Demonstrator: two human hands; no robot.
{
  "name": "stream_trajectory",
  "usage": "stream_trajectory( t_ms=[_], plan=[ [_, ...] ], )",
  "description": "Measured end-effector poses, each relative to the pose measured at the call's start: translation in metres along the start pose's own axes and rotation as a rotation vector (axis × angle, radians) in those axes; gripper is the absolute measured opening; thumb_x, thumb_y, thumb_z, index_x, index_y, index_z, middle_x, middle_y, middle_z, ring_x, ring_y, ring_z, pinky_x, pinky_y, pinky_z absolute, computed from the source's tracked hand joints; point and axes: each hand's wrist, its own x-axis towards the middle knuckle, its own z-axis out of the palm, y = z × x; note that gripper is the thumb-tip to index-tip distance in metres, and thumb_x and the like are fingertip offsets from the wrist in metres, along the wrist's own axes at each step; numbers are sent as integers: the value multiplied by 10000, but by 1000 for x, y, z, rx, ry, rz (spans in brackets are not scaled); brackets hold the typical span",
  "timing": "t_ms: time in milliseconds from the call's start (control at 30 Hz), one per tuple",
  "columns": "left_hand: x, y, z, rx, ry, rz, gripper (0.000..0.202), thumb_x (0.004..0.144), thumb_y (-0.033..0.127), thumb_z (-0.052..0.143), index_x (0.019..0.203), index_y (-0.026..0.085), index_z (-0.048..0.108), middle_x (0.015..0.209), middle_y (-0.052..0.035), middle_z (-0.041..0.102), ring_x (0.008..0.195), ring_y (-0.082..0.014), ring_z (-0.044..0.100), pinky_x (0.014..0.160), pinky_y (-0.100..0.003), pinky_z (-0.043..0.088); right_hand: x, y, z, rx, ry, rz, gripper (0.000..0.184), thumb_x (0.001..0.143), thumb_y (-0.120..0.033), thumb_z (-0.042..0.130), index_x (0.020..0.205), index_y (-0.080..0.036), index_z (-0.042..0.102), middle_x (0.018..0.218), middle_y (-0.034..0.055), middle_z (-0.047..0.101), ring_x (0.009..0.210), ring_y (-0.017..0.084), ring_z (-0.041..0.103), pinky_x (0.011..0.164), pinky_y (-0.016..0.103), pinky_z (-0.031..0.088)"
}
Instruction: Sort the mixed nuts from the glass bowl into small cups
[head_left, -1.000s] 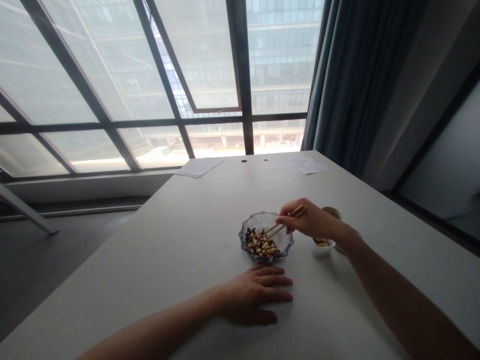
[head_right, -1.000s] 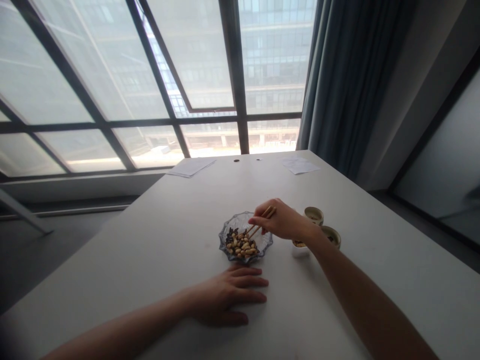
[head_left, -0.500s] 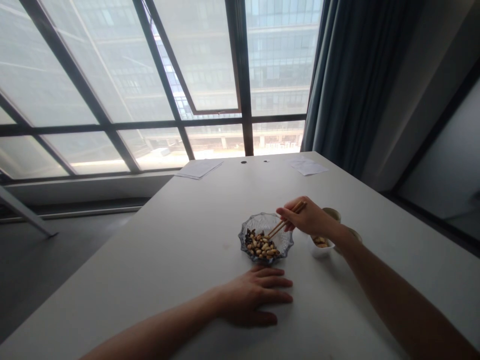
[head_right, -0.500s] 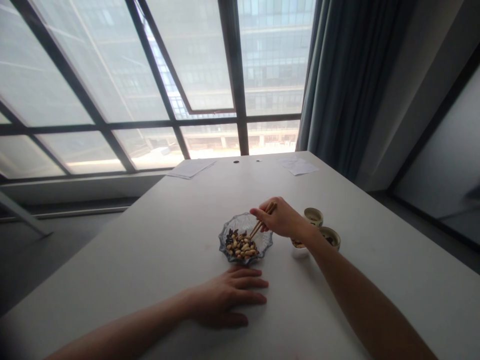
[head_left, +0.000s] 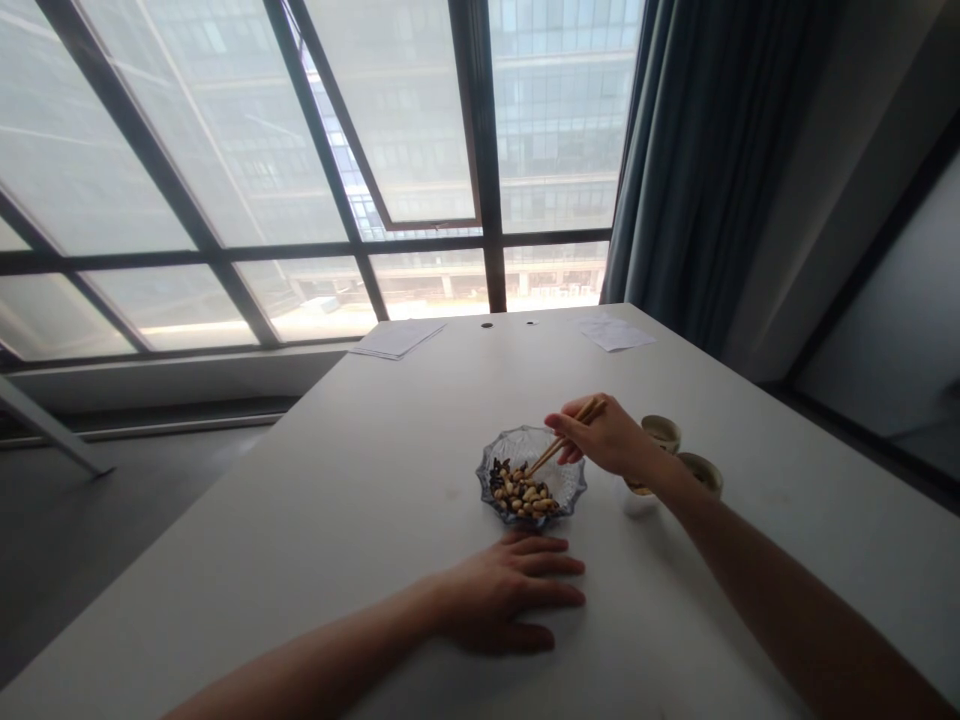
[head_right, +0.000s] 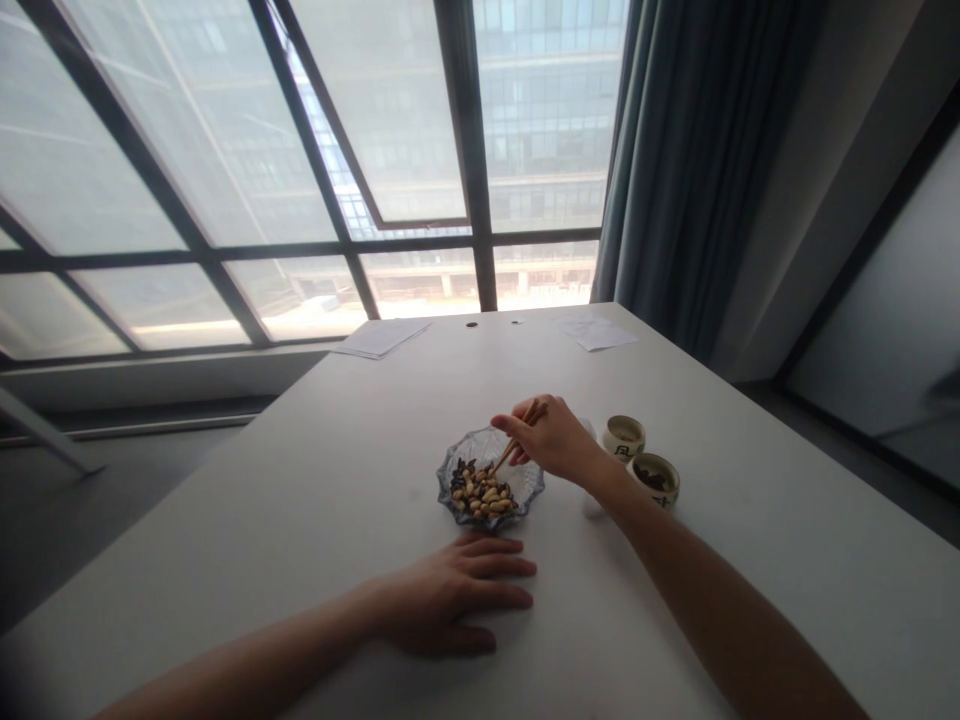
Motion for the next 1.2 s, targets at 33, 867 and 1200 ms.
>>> stream_trajectory(
  t_ms=[33, 867, 1200],
  plan=[
    [0, 0, 0, -4, 3, 2, 566, 978, 489, 616, 1502, 292, 526, 1584, -72, 491, 1484, -355, 409, 1227, -504, 315, 0, 1, 3, 0, -8, 6, 544, 792, -696, 744, 684, -174, 636, 580, 55, 706, 602, 265, 765, 528, 299, 610],
    [0, 0, -1, -14, -6, -12, 571, 969, 473, 635, 1502, 298, 526, 1591, -69, 481, 1489, -354, 401, 1232, -495, 314, -31, -21, -129, -507, 548, 59, 429, 883, -565, 710, 638, -213, 697, 610, 113, 739, 563, 307, 752, 551, 407, 636],
    [0, 2, -3, -9, -13, -10, 571, 966, 460, 640, 1499, 293, 525, 1592, -67, 481, 1491, -351, 399, 1230, -491, 324, -30, -32, -115, -423, 559, 29, 425, 827, -595, 765, 665, -209, 692, 613, 102, 731, 589, 285, 756, 527, 354, 623]
  ],
)
